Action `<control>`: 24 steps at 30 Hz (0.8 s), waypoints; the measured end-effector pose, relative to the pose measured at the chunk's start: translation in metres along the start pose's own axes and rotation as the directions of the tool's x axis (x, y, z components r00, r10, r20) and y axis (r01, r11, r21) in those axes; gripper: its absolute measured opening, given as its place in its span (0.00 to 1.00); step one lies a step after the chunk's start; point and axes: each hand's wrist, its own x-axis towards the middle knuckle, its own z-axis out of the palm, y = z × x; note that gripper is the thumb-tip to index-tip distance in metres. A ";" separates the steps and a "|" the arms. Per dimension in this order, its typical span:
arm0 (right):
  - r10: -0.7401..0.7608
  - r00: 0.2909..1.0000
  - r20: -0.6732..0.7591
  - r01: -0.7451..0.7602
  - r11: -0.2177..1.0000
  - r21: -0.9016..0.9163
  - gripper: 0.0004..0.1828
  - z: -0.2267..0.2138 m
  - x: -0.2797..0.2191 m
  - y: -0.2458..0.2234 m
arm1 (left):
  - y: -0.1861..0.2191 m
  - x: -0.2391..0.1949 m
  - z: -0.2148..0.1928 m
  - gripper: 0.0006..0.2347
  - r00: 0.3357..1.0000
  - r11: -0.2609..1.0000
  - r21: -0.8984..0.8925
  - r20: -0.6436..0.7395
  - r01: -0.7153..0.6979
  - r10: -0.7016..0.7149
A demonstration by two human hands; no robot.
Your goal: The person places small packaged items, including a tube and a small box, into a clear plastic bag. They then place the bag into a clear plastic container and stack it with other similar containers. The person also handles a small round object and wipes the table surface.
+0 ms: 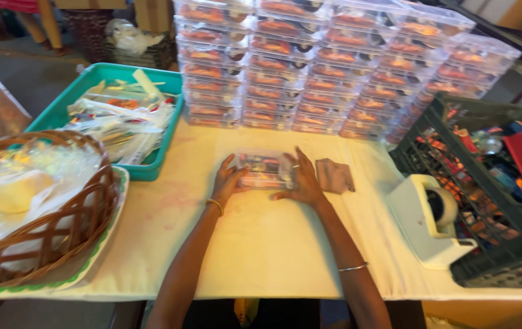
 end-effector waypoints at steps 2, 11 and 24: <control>-0.089 0.996 0.009 0.088 0.965 -0.248 0.62 -0.004 0.001 -0.024 | -0.004 0.002 -0.003 0.40 0.999 0.999 -0.026 -0.023 0.031 -0.031; -0.472 0.881 0.038 0.354 0.604 -0.714 0.28 0.005 -0.001 -0.040 | -0.010 0.002 -0.002 0.32 0.995 0.967 -0.252 -0.087 0.031 -0.055; -0.568 0.591 -0.573 -0.247 0.549 -0.799 0.30 -0.299 -0.026 -0.031 | -0.029 -0.023 0.136 0.09 0.491 0.166 0.486 0.682 -0.858 0.542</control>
